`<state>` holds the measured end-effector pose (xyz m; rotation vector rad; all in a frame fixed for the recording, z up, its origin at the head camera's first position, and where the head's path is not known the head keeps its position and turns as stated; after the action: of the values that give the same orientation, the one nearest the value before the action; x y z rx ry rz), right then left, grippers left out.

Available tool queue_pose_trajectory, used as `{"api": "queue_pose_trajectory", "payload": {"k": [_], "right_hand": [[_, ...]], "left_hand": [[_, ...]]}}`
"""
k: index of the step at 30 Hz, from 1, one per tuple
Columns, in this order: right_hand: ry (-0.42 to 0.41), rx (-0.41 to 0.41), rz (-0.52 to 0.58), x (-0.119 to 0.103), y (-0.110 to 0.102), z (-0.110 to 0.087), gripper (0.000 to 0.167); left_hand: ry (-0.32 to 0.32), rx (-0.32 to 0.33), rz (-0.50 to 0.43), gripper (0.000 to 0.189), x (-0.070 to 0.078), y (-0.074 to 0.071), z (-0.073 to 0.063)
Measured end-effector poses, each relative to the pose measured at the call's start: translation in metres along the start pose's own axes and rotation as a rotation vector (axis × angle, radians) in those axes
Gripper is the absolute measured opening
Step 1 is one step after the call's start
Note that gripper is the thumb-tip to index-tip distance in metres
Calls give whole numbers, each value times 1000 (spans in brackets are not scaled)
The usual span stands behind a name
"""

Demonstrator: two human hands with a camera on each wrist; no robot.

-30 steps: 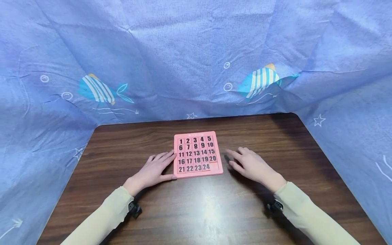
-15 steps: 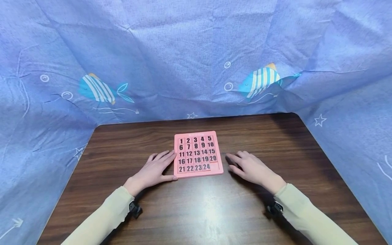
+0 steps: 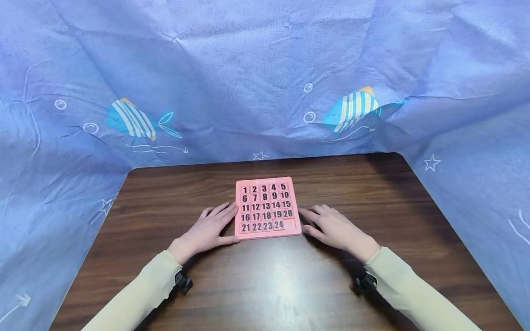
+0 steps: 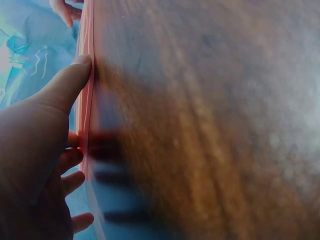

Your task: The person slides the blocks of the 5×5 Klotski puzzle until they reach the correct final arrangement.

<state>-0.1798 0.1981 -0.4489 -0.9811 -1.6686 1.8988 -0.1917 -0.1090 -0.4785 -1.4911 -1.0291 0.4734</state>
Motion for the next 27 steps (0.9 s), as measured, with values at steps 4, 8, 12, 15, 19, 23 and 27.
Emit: {"api": "queue_pose_trajectory", "payload": {"k": [4, 8, 12, 15, 19, 23, 27], "right_hand": [[-9, -4, -1, -1, 0, 1, 53], [-36, 7, -5, -4, -2, 2, 50], [-63, 4, -19, -8, -1, 3, 46], [-62, -21, -39, -10, 4, 4, 46], [-48, -51, -53, -12, 9, 5, 46], [-32, -64, -52, -11, 8, 6, 46], [-34, -58, -46, -12, 6, 6, 47]], "left_hand": [[0, -4, 9, 95, 0, 0, -1], [6, 12, 0, 94, 0, -3, -2], [6, 13, 1, 93, 0, -4, -1], [4, 13, 3, 94, -1, -3, -2], [6, 15, -7, 94, -1, -2, -2], [3, 7, -13, 96, -2, -2, -1], [2, 7, -15, 95, -2, -3, -1]]}}
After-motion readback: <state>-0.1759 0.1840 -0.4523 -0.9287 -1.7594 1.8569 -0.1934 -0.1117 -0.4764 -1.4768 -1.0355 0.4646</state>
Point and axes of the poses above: each hand's wrist, its own z-axis towards the middle knuckle, its own y-axis out of the palm, x = y × z, the point moved 7 cm from there along z, towards the middle knuckle, and after that the axes turned 7 degrees about -x, right-handed, at the moved point
